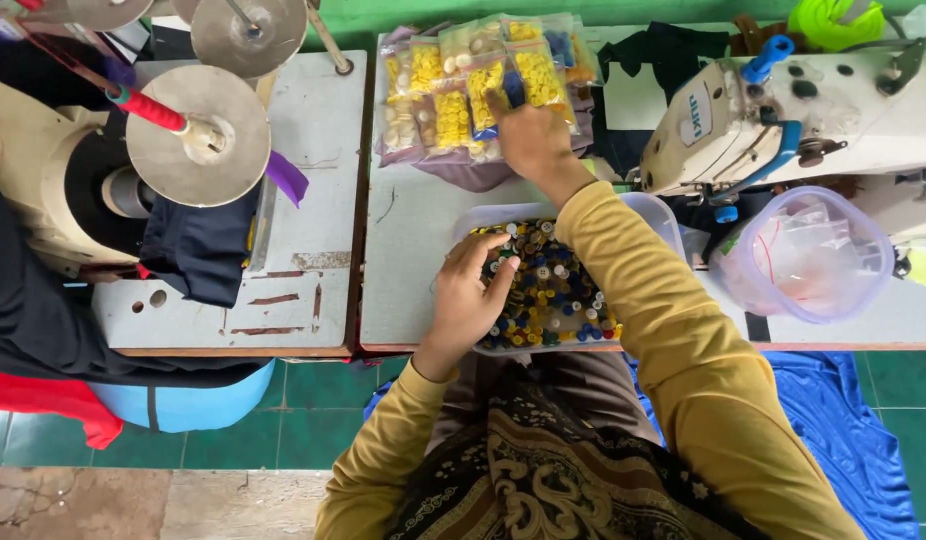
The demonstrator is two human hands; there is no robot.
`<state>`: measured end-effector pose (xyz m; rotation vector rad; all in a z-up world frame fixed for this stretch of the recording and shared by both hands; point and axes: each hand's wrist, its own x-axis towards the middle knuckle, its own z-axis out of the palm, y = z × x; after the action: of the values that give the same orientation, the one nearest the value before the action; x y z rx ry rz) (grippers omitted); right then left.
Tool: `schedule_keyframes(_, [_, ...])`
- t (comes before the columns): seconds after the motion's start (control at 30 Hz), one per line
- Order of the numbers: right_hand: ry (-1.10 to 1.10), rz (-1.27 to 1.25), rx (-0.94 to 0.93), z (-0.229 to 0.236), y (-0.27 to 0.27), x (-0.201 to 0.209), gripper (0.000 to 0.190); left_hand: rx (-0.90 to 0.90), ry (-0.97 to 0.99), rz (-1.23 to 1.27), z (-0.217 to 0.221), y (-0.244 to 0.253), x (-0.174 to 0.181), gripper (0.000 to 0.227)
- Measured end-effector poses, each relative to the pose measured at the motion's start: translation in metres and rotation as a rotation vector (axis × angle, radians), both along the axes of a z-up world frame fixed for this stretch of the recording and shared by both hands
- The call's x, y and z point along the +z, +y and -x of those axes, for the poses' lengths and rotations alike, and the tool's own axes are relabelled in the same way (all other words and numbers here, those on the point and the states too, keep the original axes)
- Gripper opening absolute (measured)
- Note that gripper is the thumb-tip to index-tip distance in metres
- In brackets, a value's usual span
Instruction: Sorting and placing buttons into a small plastic bag at a sewing workstation.
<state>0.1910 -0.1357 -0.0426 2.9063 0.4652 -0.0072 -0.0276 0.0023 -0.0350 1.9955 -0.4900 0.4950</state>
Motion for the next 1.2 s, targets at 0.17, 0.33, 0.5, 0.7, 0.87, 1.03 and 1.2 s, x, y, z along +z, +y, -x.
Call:
schedule_keyframes(0.17, [0.120, -0.030, -0.001, 0.022, 0.002, 0.032, 0.069, 0.006, -0.016, 0.001, -0.003, 0.002, -0.003, 0.031])
schedule_keyframes(0.33, [0.088, -0.191, 0.151, 0.081, -0.025, 0.030, 0.048, 0.023, -0.069, 0.001, -0.004, 0.002, -0.010, 0.031])
schedule_keyframes(0.5, [-0.237, -0.310, 0.330, 0.173, -0.060, 0.047, 0.020, 0.020, -0.047, 0.067, -0.008, 0.003, -0.017, 0.025])
schedule_keyframes(0.7, [-0.055, -0.432, 0.280, 0.214, -0.092, 0.036, 0.013, -0.001, -0.007, 0.055, -0.005, 0.002, -0.010, 0.023])
schedule_keyframes(0.87, [-0.107, -0.628, 0.165, 0.236, -0.161, 0.051, 0.010, -0.009, -0.008, 0.053, -0.005, 0.002, -0.011, 0.023])
schedule_keyframes(1.03, [-0.304, -0.525, 0.007, 0.240, -0.254, 0.059, 0.028, 0.028, -0.034, -0.070, -0.008, 0.002, -0.022, 0.028])
schedule_keyframes(1.2, [0.201, -0.228, -0.489, 0.222, -0.268, 0.062, 0.052, 0.014, -0.056, -0.064, -0.007, 0.003, -0.021, 0.025])
